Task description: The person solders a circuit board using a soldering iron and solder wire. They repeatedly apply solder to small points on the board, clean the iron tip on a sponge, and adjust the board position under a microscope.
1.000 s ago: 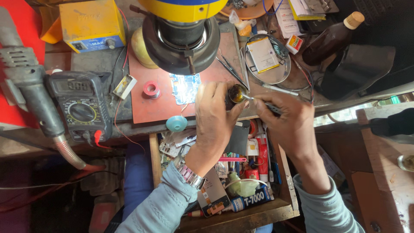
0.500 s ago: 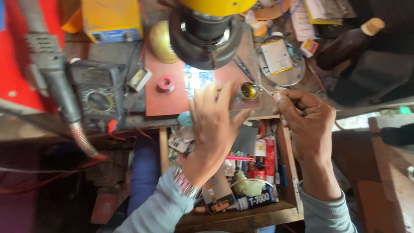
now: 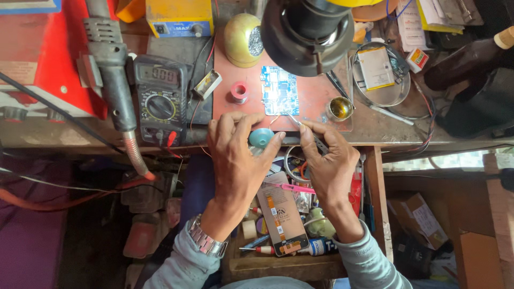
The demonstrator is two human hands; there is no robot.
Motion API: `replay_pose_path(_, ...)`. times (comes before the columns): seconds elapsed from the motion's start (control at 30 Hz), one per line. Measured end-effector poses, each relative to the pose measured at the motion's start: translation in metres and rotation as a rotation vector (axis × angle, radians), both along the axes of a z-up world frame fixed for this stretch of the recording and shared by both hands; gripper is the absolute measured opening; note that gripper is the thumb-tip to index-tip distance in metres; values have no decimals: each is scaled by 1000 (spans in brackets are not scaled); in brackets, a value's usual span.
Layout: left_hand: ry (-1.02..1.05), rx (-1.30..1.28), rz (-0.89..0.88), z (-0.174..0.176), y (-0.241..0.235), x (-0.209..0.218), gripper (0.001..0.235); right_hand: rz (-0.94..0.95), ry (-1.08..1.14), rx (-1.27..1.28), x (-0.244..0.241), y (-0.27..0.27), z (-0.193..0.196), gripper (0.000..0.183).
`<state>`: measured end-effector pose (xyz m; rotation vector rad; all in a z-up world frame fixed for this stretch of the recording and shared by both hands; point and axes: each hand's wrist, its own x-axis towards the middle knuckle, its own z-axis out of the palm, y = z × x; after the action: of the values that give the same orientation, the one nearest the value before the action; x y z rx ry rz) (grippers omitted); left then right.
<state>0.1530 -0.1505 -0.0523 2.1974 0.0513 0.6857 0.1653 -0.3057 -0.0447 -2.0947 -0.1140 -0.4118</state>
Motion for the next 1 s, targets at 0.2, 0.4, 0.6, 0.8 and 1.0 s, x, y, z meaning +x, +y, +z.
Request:
replay_pose_path(0.2,-10,0,10,-3,2,0,31,-23,97,29,0,2,-1,17)
replay_pose_path(0.4,-19,18,29,-4,0,3,18,-8,74,32,-1,0,-2,17)
replay_pose_path(0.6,-25,26,35,-4,-3,4,13,-12,53,11,1,-4,-5,16)
replay_pose_path(0.8,-24,17,33,-5,-3,4,13,-4,8,-9,0,-5,-4,16)
replay_pose_path(1.0,-36,27,39,-4,-4,4,13,-28,19,-24,-1,-8,0,15)
